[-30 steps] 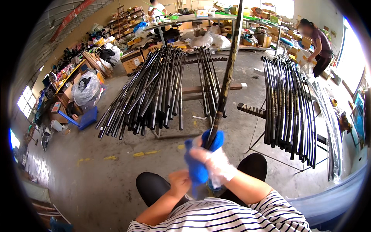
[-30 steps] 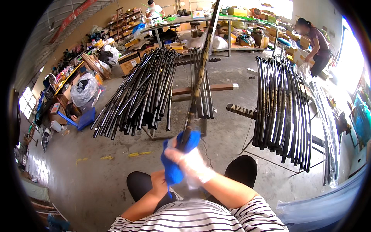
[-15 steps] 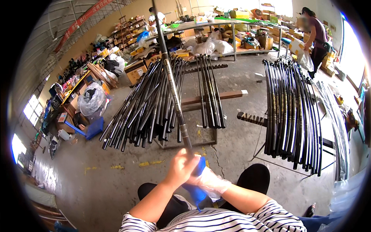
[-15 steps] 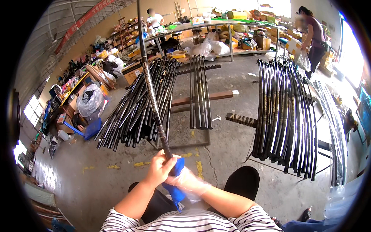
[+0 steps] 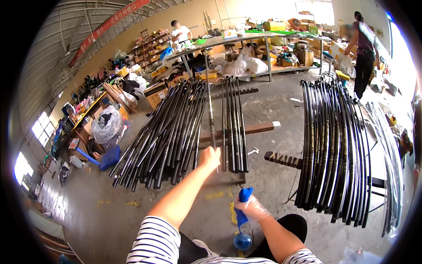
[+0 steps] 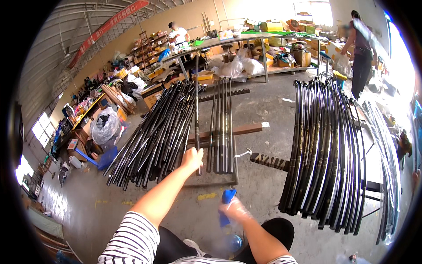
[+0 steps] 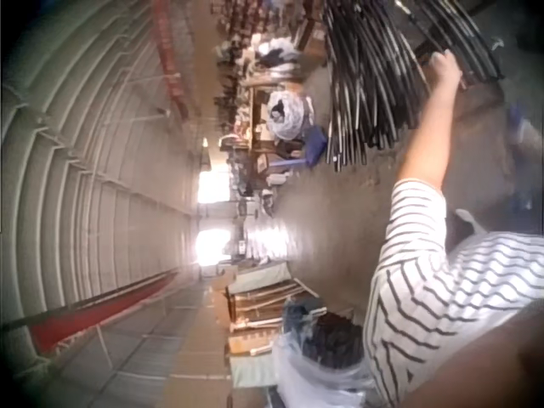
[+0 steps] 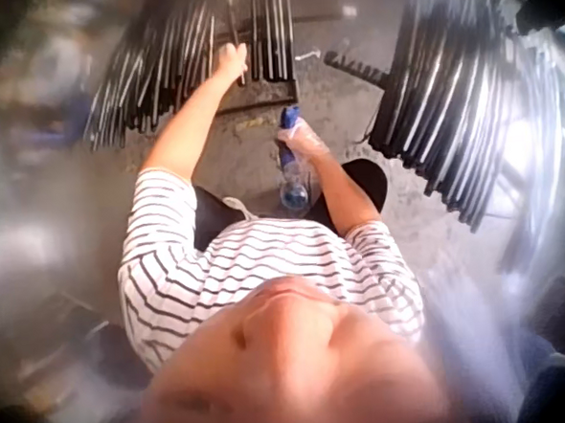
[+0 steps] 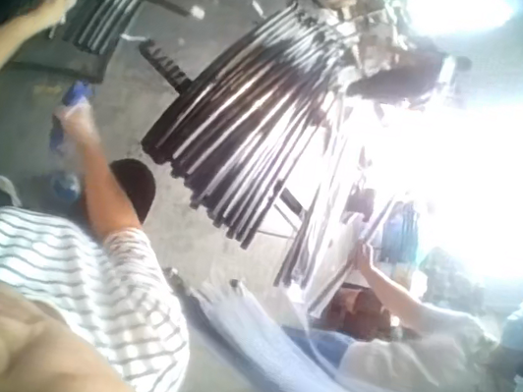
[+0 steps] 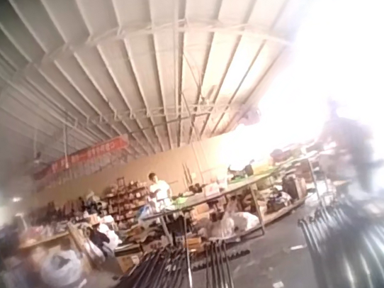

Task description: The person picks up metal rods one by one from a rack and wipes each rod along its length with a blue cloth before placing it back down.

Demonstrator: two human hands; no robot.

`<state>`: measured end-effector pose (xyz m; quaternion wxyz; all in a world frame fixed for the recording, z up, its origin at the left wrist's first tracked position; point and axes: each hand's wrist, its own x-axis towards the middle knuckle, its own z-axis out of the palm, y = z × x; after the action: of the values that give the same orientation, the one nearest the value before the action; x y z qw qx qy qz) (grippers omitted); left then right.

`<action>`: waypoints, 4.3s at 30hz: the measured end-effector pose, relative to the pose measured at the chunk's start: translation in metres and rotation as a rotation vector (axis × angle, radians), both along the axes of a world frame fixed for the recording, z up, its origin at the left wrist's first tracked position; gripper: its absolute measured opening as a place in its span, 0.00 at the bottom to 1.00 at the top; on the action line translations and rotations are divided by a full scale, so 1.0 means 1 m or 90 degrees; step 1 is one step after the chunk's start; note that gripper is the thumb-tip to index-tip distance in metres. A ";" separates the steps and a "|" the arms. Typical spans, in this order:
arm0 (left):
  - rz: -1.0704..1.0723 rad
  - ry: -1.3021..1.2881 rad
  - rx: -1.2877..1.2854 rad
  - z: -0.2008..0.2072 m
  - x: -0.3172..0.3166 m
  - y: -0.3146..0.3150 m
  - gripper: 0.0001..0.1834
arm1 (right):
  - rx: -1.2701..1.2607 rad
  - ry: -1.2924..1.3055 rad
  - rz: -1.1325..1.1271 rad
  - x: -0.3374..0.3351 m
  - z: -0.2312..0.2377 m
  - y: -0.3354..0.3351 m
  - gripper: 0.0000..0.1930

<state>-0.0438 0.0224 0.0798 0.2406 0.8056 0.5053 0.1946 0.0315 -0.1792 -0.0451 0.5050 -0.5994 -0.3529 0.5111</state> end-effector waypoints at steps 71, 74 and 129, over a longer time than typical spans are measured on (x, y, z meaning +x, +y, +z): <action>0.166 -0.337 -0.548 -0.028 -0.311 -0.125 0.18 | 0.093 0.258 -0.148 -0.011 0.010 -0.012 0.14; 0.235 -0.104 -0.176 -0.106 -0.367 -0.172 0.26 | 0.075 0.456 -0.235 0.001 0.059 -0.028 0.12; -0.354 -0.471 -0.319 -0.013 -0.237 -0.226 0.15 | 0.246 0.333 -0.064 -0.158 0.184 -0.048 0.13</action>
<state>-0.2809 -0.2040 0.0666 0.6309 0.7043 0.1848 0.2681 -0.1261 -0.2268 0.1385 0.7077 -0.3575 -0.2717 0.5456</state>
